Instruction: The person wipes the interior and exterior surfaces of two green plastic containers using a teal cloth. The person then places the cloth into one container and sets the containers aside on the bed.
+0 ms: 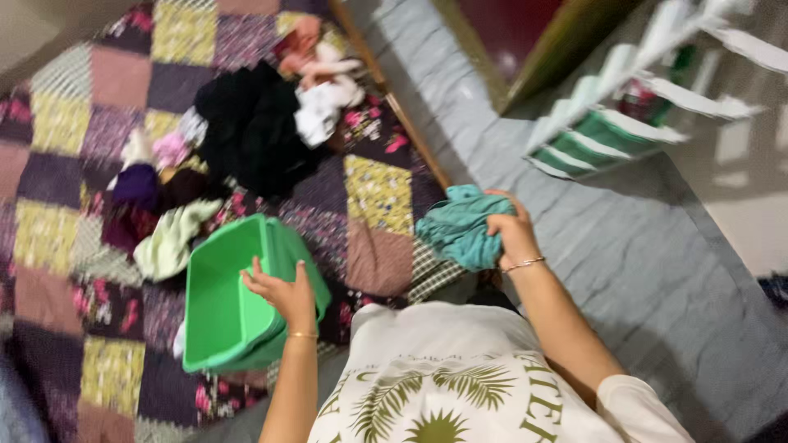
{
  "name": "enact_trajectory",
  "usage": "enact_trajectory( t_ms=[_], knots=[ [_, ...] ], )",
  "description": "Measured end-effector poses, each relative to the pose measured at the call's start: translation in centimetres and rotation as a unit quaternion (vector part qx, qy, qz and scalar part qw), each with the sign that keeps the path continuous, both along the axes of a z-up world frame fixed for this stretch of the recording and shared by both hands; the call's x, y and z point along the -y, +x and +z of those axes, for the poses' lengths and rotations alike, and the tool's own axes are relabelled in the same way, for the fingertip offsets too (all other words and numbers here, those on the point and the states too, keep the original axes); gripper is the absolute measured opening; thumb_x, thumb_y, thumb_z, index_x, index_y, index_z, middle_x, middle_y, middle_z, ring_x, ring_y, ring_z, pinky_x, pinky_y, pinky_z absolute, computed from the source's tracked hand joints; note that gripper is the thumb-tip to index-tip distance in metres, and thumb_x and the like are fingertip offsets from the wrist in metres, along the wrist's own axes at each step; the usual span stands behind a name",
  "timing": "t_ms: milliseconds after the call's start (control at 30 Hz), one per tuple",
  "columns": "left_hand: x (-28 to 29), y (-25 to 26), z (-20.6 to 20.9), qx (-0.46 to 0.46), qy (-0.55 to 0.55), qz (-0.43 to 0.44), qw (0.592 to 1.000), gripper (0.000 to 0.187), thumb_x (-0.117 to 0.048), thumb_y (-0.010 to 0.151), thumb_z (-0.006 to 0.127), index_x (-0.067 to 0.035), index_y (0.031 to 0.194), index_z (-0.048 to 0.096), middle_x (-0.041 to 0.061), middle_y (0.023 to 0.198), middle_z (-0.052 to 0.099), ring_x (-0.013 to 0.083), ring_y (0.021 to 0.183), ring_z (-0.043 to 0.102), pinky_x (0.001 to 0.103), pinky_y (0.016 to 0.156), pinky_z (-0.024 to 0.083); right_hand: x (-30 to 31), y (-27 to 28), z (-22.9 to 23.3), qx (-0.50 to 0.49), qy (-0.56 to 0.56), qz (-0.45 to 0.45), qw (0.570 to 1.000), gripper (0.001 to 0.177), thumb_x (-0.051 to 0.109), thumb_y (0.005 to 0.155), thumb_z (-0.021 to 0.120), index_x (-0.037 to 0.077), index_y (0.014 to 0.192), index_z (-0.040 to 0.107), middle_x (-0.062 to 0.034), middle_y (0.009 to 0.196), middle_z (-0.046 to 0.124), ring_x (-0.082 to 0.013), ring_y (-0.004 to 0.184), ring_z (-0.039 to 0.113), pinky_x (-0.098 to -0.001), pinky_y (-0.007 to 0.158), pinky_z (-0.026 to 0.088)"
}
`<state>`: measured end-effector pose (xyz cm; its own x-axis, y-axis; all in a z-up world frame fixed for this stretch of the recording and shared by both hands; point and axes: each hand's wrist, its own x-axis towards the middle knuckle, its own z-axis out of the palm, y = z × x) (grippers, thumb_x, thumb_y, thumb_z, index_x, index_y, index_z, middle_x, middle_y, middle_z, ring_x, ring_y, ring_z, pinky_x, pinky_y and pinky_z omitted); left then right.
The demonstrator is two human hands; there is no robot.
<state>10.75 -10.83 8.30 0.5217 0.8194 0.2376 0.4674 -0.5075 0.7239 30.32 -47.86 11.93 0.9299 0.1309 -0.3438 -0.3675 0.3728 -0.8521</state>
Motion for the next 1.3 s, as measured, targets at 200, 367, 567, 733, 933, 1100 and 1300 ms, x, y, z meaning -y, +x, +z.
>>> enact_trajectory(
  t_ms=[200,367,567,733,933,1100,1300],
  knots=[
    [10.7,7.9,2.6,-0.008,0.018,-0.235,0.972,0.066,-0.021,0.083,0.083,-0.006,0.14,0.054,0.029,0.159,0.028,0.0457,0.146,0.034,0.049,0.116,0.034,6.9,-0.2,-0.9,-0.003,-0.031,-0.029,0.999,0.058,-0.011,0.066,0.054,0.0,0.119,0.073,-0.0036,0.085,0.057,-0.0126,0.068,0.048,-0.0232,0.056,0.04],
    [23.2,13.5,4.3,-0.048,-0.058,-0.417,0.906,0.067,-0.022,0.078,0.084,-0.009,0.139,0.057,0.023,0.155,0.047,0.0377,0.148,0.042,0.045,0.121,0.036,16.2,0.4,-0.7,-0.032,0.007,-0.065,0.997,0.06,-0.012,0.062,0.049,0.001,0.117,0.07,-0.0026,0.096,0.067,-0.0096,0.071,0.055,-0.0219,0.056,0.043],
    [40.7,19.6,7.5,-0.04,-0.079,-0.637,0.766,0.122,-0.023,0.057,0.097,0.0,0.152,0.024,0.027,0.155,0.03,0.0407,0.147,0.027,0.046,0.117,0.027,27.8,1.6,0.8,-0.062,0.129,0.044,0.989,0.061,-0.008,0.062,0.042,0.0,0.116,0.069,-0.01,0.093,0.067,-0.0158,0.074,0.062,-0.0249,0.067,0.054],
    [49.9,23.4,8.9,-0.084,-0.145,-0.724,0.669,0.098,-0.017,0.057,0.098,0.001,0.139,0.046,0.024,0.139,0.052,0.0342,0.13,0.05,0.047,0.105,0.031,36.4,3.4,2.9,0.077,0.101,0.087,0.988,0.062,-0.005,0.061,0.044,-0.004,0.118,0.067,-0.0117,0.106,0.068,-0.0168,0.088,0.065,-0.0279,0.08,0.056],
    [56.1,25.2,11.8,-0.044,-0.286,-0.698,0.655,0.056,-0.017,0.082,0.088,0.0,0.128,0.061,0.008,0.108,0.072,0.0151,0.101,0.065,0.031,0.092,0.054,44.0,6.5,6.5,0.187,0.11,-0.037,0.975,0.067,-0.003,0.061,0.051,-0.003,0.128,0.063,-0.0115,0.122,0.063,-0.0202,0.109,0.061,-0.0323,0.101,0.048],
    [57.5,28.8,13.8,0.022,-0.296,-0.673,0.677,0.048,-0.012,0.084,0.082,-0.003,0.121,0.053,0.006,0.104,0.063,0.0143,0.098,0.06,0.03,0.086,0.052,45.9,9.2,10.4,0.292,0.02,-0.147,0.945,0.075,0.005,0.075,0.065,0.006,0.148,0.047,-0.007,0.133,0.057,-0.0181,0.121,0.056,-0.033,0.111,0.043],
    [59.4,36.6,19.9,0.21,-0.584,-0.581,0.526,0.023,-0.021,0.102,0.066,-0.012,0.111,0.048,0.007,0.097,0.052,0.0224,0.092,0.058,0.036,0.08,0.051,48.5,15.8,14.9,0.438,-0.064,-0.287,0.849,0.071,0.022,0.089,0.076,0.013,0.151,0.042,-0.0045,0.147,0.047,-0.0197,0.134,0.048,-0.0378,0.119,0.04]
  ],
)
